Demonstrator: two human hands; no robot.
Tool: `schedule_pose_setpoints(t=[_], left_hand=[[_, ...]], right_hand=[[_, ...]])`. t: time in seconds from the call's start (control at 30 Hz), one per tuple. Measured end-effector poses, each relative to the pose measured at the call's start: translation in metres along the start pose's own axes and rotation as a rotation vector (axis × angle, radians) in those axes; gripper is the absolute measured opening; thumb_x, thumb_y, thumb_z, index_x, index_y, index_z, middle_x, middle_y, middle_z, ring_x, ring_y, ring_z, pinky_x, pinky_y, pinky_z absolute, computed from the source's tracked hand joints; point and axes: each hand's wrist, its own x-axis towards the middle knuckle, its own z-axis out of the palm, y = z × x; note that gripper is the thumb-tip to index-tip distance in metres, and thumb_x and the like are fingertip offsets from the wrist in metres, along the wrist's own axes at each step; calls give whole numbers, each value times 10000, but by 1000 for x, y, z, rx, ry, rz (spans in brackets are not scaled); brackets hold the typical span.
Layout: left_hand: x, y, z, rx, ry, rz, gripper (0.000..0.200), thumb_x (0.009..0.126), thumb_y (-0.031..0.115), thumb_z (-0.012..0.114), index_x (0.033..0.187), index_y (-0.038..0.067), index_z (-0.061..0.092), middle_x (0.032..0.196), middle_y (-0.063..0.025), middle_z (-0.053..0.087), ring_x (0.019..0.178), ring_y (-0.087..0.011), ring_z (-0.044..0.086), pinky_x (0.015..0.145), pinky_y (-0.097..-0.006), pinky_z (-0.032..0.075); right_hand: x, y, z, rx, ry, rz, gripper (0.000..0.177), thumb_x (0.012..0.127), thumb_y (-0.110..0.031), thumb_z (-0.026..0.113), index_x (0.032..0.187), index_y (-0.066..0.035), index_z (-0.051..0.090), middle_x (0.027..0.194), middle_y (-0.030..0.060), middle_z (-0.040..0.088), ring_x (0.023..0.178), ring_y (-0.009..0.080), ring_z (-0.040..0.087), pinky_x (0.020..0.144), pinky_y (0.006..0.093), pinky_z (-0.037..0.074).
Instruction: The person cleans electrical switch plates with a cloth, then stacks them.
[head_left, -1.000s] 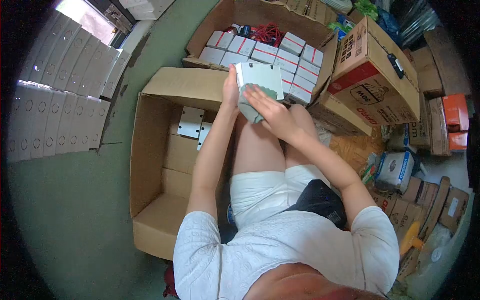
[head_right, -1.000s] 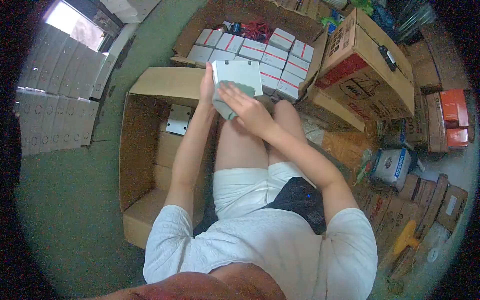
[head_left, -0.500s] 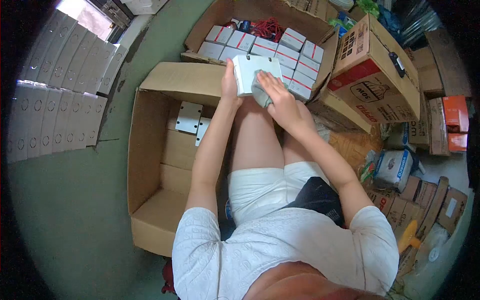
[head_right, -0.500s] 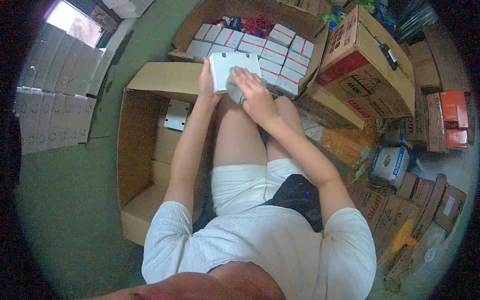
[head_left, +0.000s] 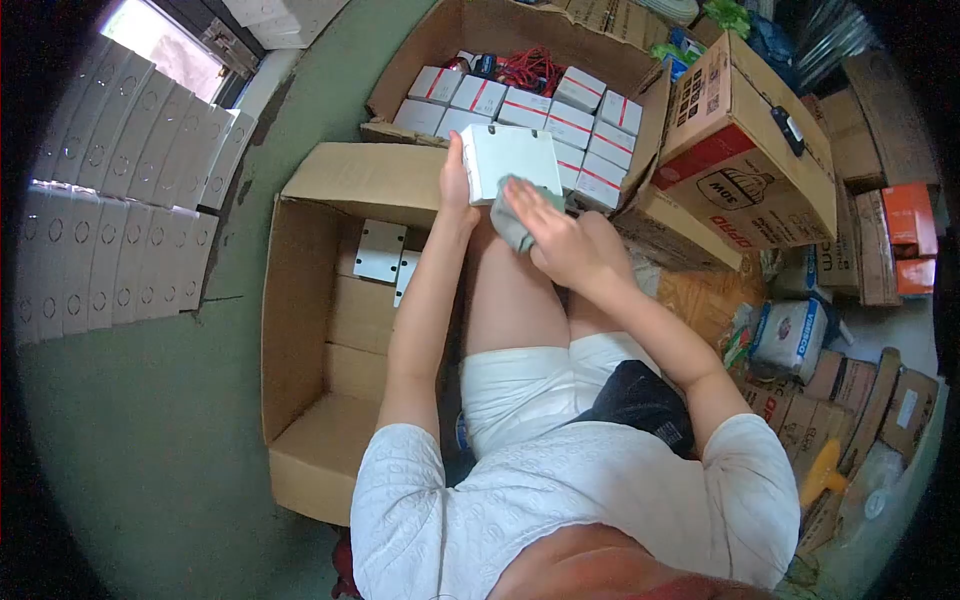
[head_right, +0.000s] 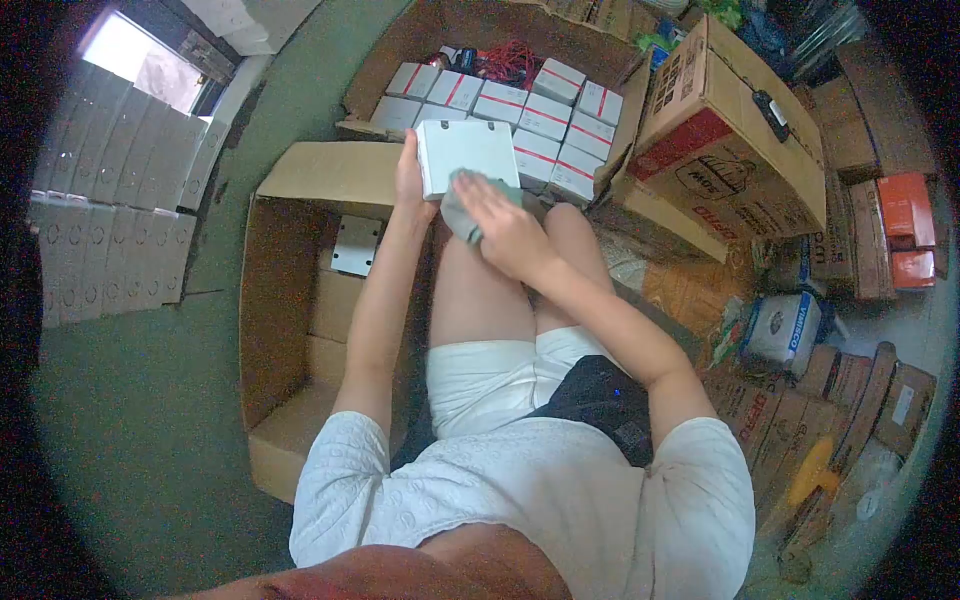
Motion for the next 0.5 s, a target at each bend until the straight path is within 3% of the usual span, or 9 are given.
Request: schedule_pose_setpoints(t=[0.1, 0.23, 0.27, 0.37, 0.5], left_hand=[[0, 1, 4, 23, 41, 48, 600, 1046, 500, 252, 1273, 27, 544, 1170, -122, 649, 1060, -242, 643, 923, -374, 518], [-6, -2, 2, -9, 25, 72, 615, 1044, 508, 231, 1299, 29, 519, 1211, -124, 625, 1112, -250, 616, 959, -385, 496], [-3, -1, 0, -43, -5, 80, 617, 1044, 509, 226, 1307, 30, 512, 1225, -125, 617, 1129, -252, 606, 972, -387, 487], [-7, 1, 2, -69, -24, 71, 614, 1045, 506, 229, 1312, 30, 509, 1234, -127, 613, 1143, -255, 598, 981, -388, 480], [-9, -9, 13, -42, 13, 58, 615, 1043, 512, 237, 1316, 32, 507, 1248, -127, 607, 1154, -255, 591, 988, -390, 473]], right_hand=[[-10, 7, -15, -90, -50, 138, 775, 690, 110, 446, 1449, -37, 385, 1428, 207, 462, 1302, 347, 474, 1032, 422, 470], [-9, 28, -10, -100, 60, 261, 747, 715, 106, 425, 1448, -26, 382, 1457, 206, 425, 1349, 307, 423, 1082, 412, 420], [-12, 20, -12, -81, -5, 285, 749, 709, 111, 418, 1447, -10, 376, 1455, 209, 427, 1363, 314, 402, 1098, 414, 400], [-21, 20, -19, -85, -81, 193, 735, 715, 111, 407, 1442, 6, 373, 1458, 218, 418, 1363, 329, 398, 1104, 416, 391], [-3, 49, -5, -112, 97, 391, 703, 727, 108, 408, 1425, 18, 395, 1396, 239, 478, 1332, 374, 424, 1104, 425, 388]])
